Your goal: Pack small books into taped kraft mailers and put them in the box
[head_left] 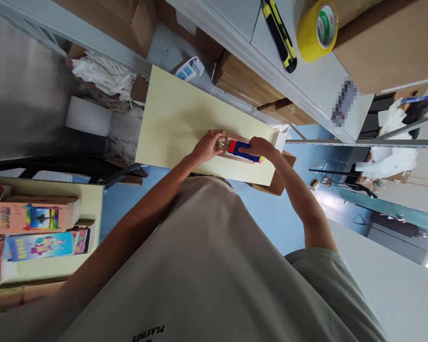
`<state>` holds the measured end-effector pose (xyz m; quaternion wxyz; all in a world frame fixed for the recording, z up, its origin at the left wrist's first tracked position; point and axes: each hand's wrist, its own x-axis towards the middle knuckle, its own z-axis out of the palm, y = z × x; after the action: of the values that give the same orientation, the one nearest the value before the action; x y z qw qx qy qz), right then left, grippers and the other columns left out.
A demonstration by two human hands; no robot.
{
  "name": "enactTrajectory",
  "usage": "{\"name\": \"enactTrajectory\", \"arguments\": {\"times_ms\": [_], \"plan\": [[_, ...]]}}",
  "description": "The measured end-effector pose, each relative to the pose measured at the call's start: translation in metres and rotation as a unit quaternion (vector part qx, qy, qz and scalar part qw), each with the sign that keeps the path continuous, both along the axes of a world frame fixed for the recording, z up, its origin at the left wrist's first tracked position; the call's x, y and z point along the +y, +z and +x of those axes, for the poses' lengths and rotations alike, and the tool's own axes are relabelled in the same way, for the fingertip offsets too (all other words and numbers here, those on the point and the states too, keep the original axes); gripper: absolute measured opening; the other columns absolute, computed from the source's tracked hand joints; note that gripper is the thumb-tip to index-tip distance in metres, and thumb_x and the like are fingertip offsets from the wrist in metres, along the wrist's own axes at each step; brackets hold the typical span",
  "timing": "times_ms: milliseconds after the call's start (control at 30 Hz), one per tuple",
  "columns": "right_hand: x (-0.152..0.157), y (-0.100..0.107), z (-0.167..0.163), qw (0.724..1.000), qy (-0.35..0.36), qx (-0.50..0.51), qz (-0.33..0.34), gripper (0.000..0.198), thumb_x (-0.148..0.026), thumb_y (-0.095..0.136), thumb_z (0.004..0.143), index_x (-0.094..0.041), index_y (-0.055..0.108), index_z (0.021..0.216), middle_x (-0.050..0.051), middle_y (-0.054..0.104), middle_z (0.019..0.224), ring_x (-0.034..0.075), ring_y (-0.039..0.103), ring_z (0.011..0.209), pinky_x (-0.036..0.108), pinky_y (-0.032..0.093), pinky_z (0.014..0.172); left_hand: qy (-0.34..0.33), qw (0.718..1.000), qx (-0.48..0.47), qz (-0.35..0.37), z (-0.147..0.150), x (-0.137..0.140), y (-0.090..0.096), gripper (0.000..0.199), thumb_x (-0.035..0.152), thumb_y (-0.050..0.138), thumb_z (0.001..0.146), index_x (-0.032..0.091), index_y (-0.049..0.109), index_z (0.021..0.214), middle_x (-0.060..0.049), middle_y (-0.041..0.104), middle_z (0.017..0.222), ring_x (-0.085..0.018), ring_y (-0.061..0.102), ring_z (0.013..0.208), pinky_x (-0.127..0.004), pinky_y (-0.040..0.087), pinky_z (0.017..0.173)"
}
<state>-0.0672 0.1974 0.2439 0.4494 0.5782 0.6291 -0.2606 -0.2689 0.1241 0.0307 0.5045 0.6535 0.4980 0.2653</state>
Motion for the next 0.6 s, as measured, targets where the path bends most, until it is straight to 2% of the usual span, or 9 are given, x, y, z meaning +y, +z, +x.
{"name": "enactTrajectory", "arguments": {"times_ms": [67, 133, 167, 233, 333, 400, 467, 600], "plan": [[-0.001, -0.010, 0.007, 1.000, 0.005, 0.015, 0.005, 0.061, -0.062, 0.065, 0.116, -0.008, 0.080, 0.139, 0.024, 0.088, 0.122, 0.033, 0.084, 0.104, 0.035, 0.057, 0.082, 0.017, 1.000, 0.008, -0.013, 0.002, -0.006, 0.002, 0.077, 0.017, 0.095, 0.084, 0.025, 0.069, 0.156, -0.014, 0.069, 0.145, -0.032, 0.074, 0.124, -0.047, 0.062, 0.116], [-0.003, -0.018, 0.014, 0.999, 0.005, 0.033, 0.016, 0.061, -0.061, 0.066, 0.115, -0.009, 0.079, 0.143, 0.025, 0.087, 0.127, 0.036, 0.084, 0.112, 0.038, 0.060, 0.089, 0.064, 0.997, 0.023, -0.028, 0.008, -0.014, 0.003, 0.082, 0.018, 0.098, 0.083, 0.025, 0.068, 0.159, -0.013, 0.072, 0.142, -0.029, 0.076, 0.115, -0.043, 0.063, 0.110], [-0.004, -0.021, 0.018, 0.999, 0.005, 0.045, 0.020, 0.062, -0.063, 0.067, 0.114, -0.009, 0.078, 0.144, 0.026, 0.087, 0.129, 0.037, 0.084, 0.116, 0.039, 0.061, 0.093, 0.101, 0.994, 0.031, -0.037, 0.012, -0.017, 0.002, 0.079, 0.021, 0.098, 0.085, 0.025, 0.069, 0.159, -0.013, 0.075, 0.137, -0.028, 0.077, 0.111, -0.042, 0.064, 0.107], [-0.005, -0.026, 0.025, 0.997, 0.003, 0.073, 0.022, 0.069, -0.069, 0.068, 0.112, -0.010, 0.078, 0.146, 0.027, 0.086, 0.132, 0.040, 0.083, 0.121, 0.041, 0.063, 0.097, 0.185, 0.980, 0.042, -0.056, 0.020, -0.022, 0.000, 0.061, 0.030, 0.094, 0.093, 0.024, 0.075, 0.150, -0.010, 0.081, 0.120, -0.025, 0.078, 0.104, -0.039, 0.064, 0.102], [-0.004, -0.032, 0.035, 0.993, 0.000, 0.113, 0.019, 0.083, -0.080, 0.071, 0.106, -0.009, 0.076, 0.148, 0.030, 0.084, 0.136, 0.043, 0.082, 0.126, 0.044, 0.064, 0.101, 0.284, 0.954, 0.037, -0.085, 0.033, -0.024, -0.006, 0.027, 0.041, 0.084, 0.103, 0.022, 0.084, 0.122, -0.009, 0.084, 0.105, -0.024, 0.081, 0.096, -0.037, 0.064, 0.097], [-0.004, -0.034, 0.041, 0.990, -0.001, 0.137, 0.020, 0.089, -0.083, 0.073, 0.103, -0.009, 0.074, 0.152, 0.030, 0.083, 0.139, 0.045, 0.081, 0.129, 0.046, 0.065, 0.104, 0.322, 0.941, 0.034, -0.096, 0.041, -0.025, -0.009, 0.025, 0.046, 0.082, 0.105, 0.021, 0.086, 0.110, -0.010, 0.086, 0.104, -0.025, 0.082, 0.095, -0.038, 0.065, 0.095], [-0.004, -0.037, 0.046, 0.987, -0.004, 0.158, 0.020, 0.091, -0.084, 0.073, 0.102, -0.009, 0.073, 0.155, 0.030, 0.082, 0.142, 0.045, 0.080, 0.131, 0.047, 0.065, 0.106, 0.355, 0.929, 0.043, -0.093, 0.047, -0.028, -0.010, 0.027, 0.048, 0.082, 0.104, 0.022, 0.087, 0.109, -0.010, 0.086, 0.105, -0.025, 0.082, 0.094, -0.039, 0.065, 0.096], [-0.007, -0.047, 0.051, 0.981, -0.008, 0.192, 0.024, 0.080, -0.076, 0.069, 0.109, -0.010, 0.073, 0.155, 0.029, 0.080, 0.146, 0.044, 0.078, 0.134, 0.049, 0.063, 0.109, 0.401, 0.910, 0.083, -0.070, 0.057, -0.037, -0.005, 0.027, 0.047, 0.079, 0.108, 0.022, 0.088, 0.105, -0.008, 0.083, 0.103, -0.023, 0.081, 0.094, -0.040, 0.066, 0.098]]}}
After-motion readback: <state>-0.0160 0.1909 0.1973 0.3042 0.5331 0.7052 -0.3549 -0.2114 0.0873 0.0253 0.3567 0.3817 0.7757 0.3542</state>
